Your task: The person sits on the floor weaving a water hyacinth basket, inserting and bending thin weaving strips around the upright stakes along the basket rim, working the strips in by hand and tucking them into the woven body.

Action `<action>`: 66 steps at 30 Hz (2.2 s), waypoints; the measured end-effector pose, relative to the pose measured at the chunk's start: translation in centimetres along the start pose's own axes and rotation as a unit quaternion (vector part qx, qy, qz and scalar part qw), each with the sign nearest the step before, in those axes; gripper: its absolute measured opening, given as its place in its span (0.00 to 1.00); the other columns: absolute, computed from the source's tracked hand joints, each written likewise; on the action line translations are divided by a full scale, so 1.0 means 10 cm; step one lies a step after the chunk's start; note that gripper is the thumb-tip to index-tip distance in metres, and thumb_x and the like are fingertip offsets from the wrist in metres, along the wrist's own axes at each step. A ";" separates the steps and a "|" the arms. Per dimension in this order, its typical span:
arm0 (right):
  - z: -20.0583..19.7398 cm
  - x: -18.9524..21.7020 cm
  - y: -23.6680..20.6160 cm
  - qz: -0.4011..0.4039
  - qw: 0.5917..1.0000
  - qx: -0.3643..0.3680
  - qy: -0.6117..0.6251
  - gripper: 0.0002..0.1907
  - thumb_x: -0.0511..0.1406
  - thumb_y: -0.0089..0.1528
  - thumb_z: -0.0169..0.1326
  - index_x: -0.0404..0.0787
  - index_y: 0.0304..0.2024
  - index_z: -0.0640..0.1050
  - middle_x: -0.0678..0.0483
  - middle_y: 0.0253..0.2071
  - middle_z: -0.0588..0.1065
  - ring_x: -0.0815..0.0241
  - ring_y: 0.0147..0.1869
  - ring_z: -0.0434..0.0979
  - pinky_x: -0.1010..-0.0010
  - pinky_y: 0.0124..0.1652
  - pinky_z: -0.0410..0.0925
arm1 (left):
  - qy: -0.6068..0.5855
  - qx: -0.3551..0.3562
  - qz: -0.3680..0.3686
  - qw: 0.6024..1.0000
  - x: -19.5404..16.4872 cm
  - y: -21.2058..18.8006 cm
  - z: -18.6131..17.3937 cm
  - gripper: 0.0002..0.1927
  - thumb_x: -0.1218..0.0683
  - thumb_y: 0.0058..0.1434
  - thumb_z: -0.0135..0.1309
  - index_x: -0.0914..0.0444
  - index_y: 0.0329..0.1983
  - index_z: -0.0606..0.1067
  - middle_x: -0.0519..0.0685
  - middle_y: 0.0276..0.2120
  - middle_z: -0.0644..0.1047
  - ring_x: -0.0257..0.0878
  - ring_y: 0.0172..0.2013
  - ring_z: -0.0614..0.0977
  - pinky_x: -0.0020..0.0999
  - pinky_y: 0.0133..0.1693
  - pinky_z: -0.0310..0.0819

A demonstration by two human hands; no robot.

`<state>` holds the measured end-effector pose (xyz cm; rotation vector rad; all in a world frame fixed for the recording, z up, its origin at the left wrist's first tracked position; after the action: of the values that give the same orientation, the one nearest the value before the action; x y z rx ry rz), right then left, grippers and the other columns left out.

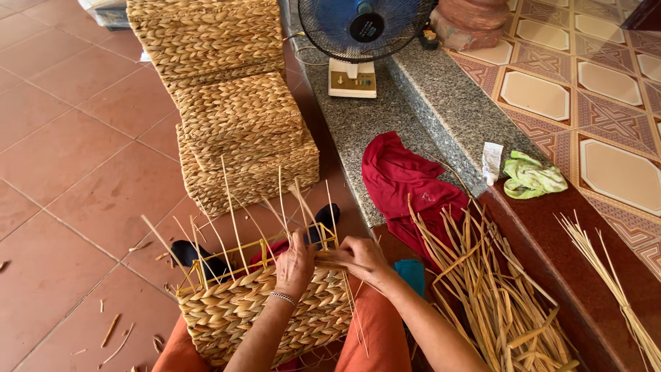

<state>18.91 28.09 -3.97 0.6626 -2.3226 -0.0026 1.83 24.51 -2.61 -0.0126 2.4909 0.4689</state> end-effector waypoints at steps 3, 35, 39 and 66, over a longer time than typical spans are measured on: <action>-0.41 0.33 -0.09 -0.182 0.959 -0.201 -0.081 0.16 0.46 0.61 0.60 0.40 0.35 0.79 0.51 0.31 0.79 0.54 0.34 0.77 0.62 0.33 0.71 | 0.035 0.030 0.004 0.999 -0.06 0.02 -0.03 0.32 0.51 0.60 0.57 0.65 0.62 0.57 0.60 0.37 0.75 0.46 0.17 0.80 0.40 0.16 0.73; -0.27 0.30 0.27 -0.065 0.993 0.020 -0.095 0.05 0.36 0.63 0.62 0.42 0.34 0.83 0.53 0.28 0.81 0.60 0.30 0.80 0.68 0.33 0.73 | -0.041 0.165 -0.001 0.985 -0.18 -0.12 0.23 0.13 0.51 0.64 0.60 0.64 0.42 0.73 0.54 0.38 0.79 0.49 0.42 0.82 0.44 0.48 0.76; -0.35 -0.07 0.38 -0.024 0.998 0.050 0.030 0.06 0.37 0.55 0.68 0.43 0.30 0.84 0.53 0.28 0.83 0.62 0.29 0.84 0.67 0.33 0.75 | -0.113 0.015 0.082 0.990 -0.24 -0.16 0.09 0.10 0.60 0.67 0.51 0.66 0.51 0.73 0.56 0.35 0.79 0.53 0.40 0.81 0.47 0.40 0.77; -0.04 0.16 0.13 -0.005 0.997 0.047 0.064 0.08 0.40 0.65 0.60 0.44 0.41 0.77 0.57 0.39 0.80 0.63 0.42 0.84 0.65 0.44 0.79 | -0.068 -0.055 0.179 0.980 -0.19 -0.46 -0.07 0.10 0.64 0.56 0.56 0.63 0.41 0.75 0.54 0.53 0.77 0.52 0.49 0.82 0.44 0.47 0.79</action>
<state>17.61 28.56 -2.44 0.7008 -2.2059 0.1428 3.52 19.82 -2.54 0.4167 2.3332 0.7290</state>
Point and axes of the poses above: each hand's wrist, its own y-axis towards the middle knuckle, its own z-axis out of the palm, x = y × z, the point moved 8 cm from there along y, towards the middle knuckle
